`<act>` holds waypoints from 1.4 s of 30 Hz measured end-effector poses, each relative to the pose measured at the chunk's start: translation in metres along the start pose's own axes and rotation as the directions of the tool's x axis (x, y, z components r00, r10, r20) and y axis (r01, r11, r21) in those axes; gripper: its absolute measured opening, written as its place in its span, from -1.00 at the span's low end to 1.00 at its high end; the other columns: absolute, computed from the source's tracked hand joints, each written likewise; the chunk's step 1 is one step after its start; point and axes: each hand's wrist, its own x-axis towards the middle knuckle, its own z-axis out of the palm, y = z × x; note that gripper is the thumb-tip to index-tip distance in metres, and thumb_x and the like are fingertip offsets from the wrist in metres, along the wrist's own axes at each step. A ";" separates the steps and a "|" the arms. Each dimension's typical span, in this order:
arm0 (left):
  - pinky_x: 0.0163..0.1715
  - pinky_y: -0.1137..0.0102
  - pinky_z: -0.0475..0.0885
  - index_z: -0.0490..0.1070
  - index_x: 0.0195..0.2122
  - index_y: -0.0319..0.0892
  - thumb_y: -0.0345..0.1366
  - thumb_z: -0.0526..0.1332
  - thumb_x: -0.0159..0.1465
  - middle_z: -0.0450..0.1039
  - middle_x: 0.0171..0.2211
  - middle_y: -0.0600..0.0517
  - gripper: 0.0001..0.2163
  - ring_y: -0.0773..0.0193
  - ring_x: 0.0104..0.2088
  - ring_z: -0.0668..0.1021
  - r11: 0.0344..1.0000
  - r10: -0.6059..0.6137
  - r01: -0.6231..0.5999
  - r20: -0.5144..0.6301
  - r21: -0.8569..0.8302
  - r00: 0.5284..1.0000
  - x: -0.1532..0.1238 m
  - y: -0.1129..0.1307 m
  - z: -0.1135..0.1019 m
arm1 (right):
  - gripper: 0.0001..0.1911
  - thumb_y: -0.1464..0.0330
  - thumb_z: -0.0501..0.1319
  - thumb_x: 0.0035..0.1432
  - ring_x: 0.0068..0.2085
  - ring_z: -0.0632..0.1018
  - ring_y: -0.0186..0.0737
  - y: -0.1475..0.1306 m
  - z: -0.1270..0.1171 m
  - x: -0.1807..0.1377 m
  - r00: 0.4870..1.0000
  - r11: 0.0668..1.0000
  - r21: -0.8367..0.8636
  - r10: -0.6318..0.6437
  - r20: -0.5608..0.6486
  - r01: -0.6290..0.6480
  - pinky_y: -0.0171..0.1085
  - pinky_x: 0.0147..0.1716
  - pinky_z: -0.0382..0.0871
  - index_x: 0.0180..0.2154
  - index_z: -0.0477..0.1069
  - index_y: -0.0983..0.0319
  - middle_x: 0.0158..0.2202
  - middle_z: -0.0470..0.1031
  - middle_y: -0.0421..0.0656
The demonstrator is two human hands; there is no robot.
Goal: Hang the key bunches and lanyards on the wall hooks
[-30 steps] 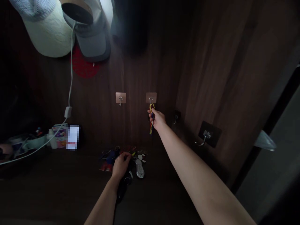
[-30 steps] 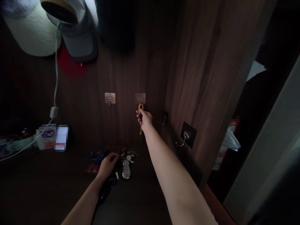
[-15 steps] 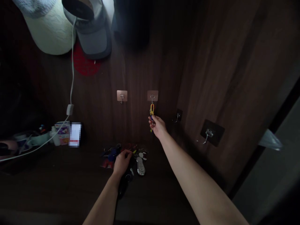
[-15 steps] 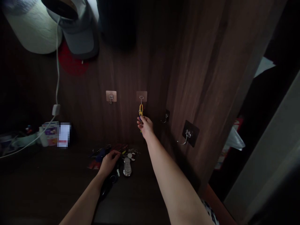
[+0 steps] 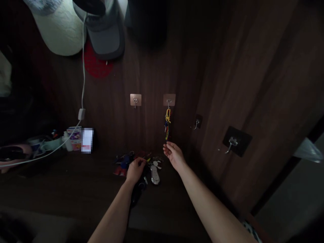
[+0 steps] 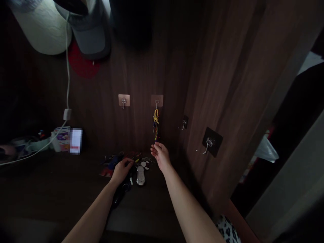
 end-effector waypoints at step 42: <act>0.08 0.08 0.11 0.30 0.08 0.04 -0.12 0.04 0.22 0.25 0.12 -0.06 -0.61 -0.01 0.13 0.22 0.773 -0.102 0.176 -0.155 0.609 0.983 -0.004 -0.013 -0.038 | -0.84 0.32 0.09 0.00 -0.39 0.50 -0.22 0.048 -0.035 -0.031 0.939 0.618 -0.718 -0.105 0.327 0.319 -0.25 -0.37 0.35 -0.39 0.40 0.20 -0.41 0.50 -0.16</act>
